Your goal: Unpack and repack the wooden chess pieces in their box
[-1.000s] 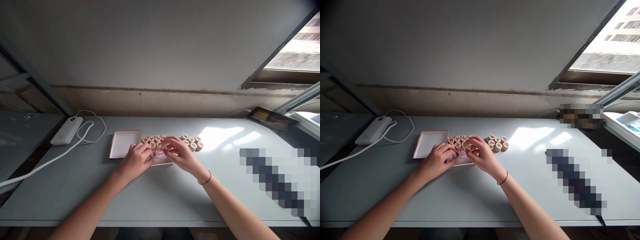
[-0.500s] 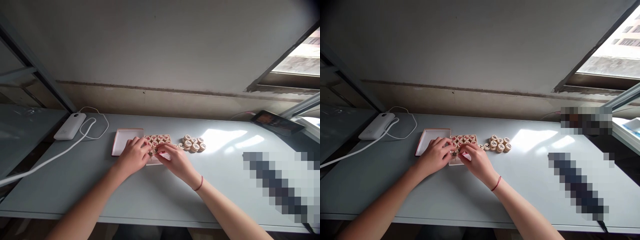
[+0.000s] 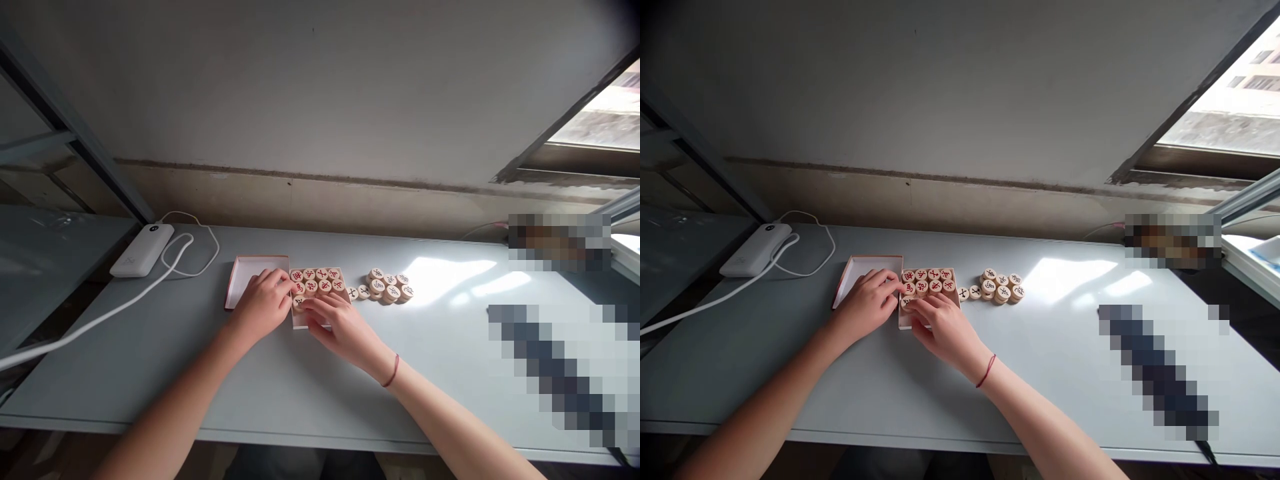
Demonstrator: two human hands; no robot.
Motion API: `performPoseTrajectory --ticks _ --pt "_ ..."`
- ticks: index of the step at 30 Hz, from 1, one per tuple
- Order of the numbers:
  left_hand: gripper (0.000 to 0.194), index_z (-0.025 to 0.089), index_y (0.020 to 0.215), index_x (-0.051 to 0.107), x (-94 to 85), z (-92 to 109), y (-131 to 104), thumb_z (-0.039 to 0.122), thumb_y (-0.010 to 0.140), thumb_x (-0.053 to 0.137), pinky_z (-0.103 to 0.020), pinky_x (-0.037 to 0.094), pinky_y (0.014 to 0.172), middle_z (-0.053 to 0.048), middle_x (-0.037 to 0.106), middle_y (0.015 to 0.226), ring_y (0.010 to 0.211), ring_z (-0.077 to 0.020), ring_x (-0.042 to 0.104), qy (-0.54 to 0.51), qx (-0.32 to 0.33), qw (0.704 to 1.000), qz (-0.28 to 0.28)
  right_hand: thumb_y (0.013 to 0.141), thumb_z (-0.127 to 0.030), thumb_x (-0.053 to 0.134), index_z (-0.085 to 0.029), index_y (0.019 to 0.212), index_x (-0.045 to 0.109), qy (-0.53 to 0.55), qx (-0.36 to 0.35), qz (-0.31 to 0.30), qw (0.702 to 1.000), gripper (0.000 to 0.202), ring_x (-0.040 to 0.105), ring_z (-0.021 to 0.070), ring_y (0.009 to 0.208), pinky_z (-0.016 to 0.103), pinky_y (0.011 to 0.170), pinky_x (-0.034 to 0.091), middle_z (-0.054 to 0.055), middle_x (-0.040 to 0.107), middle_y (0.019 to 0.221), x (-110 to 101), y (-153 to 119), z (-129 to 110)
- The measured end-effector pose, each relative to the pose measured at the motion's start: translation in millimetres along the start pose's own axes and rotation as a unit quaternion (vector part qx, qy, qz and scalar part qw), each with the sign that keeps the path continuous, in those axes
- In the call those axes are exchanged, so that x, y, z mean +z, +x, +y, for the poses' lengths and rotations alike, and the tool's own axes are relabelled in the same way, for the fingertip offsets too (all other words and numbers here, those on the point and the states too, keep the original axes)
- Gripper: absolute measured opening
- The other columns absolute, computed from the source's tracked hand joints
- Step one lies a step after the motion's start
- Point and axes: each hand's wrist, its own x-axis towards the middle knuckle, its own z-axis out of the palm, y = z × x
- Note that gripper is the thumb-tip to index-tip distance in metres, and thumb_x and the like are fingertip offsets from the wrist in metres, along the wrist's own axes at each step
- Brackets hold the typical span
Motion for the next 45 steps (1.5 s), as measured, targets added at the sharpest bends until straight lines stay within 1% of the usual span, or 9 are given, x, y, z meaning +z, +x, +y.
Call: performPoseTrajectory --ticks 9,14,17,22,28,31,34,39,45 --pt "0.030 0.021 0.087 0.064 1.2 0 0 0.002 0.080 0.042 -0.035 0.045 0.078 -0.003 0.063 0.091 0.087 -0.0200 0.056 -0.013 0.005 1.000 -0.002 0.087 -0.016 0.049 -0.024 0.111 0.062 0.009 0.020 0.029 0.999 0.028 0.062 0.0201 0.094 0.034 0.082 0.049 0.006 0.069 0.102 -9 -1 8" --pt "0.030 0.021 0.087 0.065 3.8 -2 -1 0.002 0.080 0.043 -0.036 0.046 0.080 -0.003 0.063 0.091 0.085 -0.0196 0.055 -0.026 0.009 1.000 0.007 0.087 -0.024 0.045 -0.020 0.105 0.065 -0.100 0.211 0.097 0.967 0.028 0.062 0.0156 0.066 0.030 0.066 0.048 0.007 0.069 0.099 -57 2 46" --pt "0.031 0.021 0.086 0.066 5.7 -1 -1 0.002 0.079 0.043 -0.036 0.046 0.078 -0.003 0.063 0.091 0.084 -0.0197 0.055 -0.025 0.017 0.999 0.014 0.085 -0.034 0.048 -0.019 0.105 0.066 -0.194 0.312 0.065 0.928 0.031 0.063 0.0189 0.071 0.030 0.063 0.045 0.009 0.069 0.103 -76 8 69" --pt "0.031 0.021 0.088 0.066 6.4 1 0 0.003 0.080 0.042 -0.035 0.047 0.077 -0.004 0.063 0.091 0.086 -0.0201 0.057 -0.013 0.022 1.000 0.017 0.078 -0.033 0.056 -0.015 0.110 0.065 -0.223 0.358 -0.049 0.906 0.037 0.065 0.0253 0.083 0.029 0.060 0.041 0.012 0.070 0.097 -74 20 84" --pt "0.036 0.024 0.117 0.058 5.6 6 1 0.010 0.087 0.046 -0.038 0.047 0.087 -0.004 0.062 0.100 0.093 -0.0204 0.059 -0.018 0.004 0.995 0.098 0.080 -0.018 0.051 -0.016 0.101 0.068 -0.229 0.350 -0.011 0.908 0.027 0.066 0.0258 0.083 0.030 0.064 0.043 0.013 0.071 0.091 -71 22 75" --pt "0.032 0.025 0.122 0.055 6.6 16 1 0.021 0.091 0.050 -0.038 0.048 0.090 -0.005 0.062 0.102 0.095 -0.0204 0.060 -0.045 0.014 0.989 0.141 0.085 -0.029 0.050 -0.020 0.102 0.066 -0.127 0.280 0.070 0.949 0.025 0.067 0.0211 0.076 0.030 0.065 0.046 0.008 0.071 0.093 -68 14 53" --pt "0.039 0.025 0.129 0.049 11.3 29 0 0.031 0.091 0.055 -0.039 0.049 0.093 -0.007 0.062 0.113 0.105 -0.0223 0.060 -0.082 0.052 0.985 0.142 0.084 -0.043 0.056 -0.023 0.103 0.063 0.084 0.213 0.102 0.968 0.029 0.066 0.0165 0.068 0.028 0.059 0.050 0.005 0.070 0.097 -52 3 24" --pt "0.038 0.026 0.132 0.044 21.2 41 -4 0.024 0.095 0.048 -0.032 0.055 0.088 -0.006 0.063 0.113 0.101 -0.0178 0.064 -0.138 0.100 0.976 0.133 0.083 -0.046 0.061 -0.022 0.101 0.060 0.300 0.157 0.079 0.938 0.030 0.067 0.0172 0.082 0.029 0.067 0.056 0.005 0.070 0.093 -25 -6 2" --pt "0.016 0.022 0.104 0.058 25.2 36 -4 0.018 0.090 0.052 -0.029 0.055 0.081 -0.005 0.060 0.108 0.095 -0.0161 0.064 -0.155 0.072 0.979 0.109 0.079 -0.049 0.064 -0.020 0.098 0.059 0.319 0.194 0.121 0.920 0.035 0.067 0.0173 0.078 0.029 0.065 0.056 0.008 0.068 0.099 -30 -7 21"
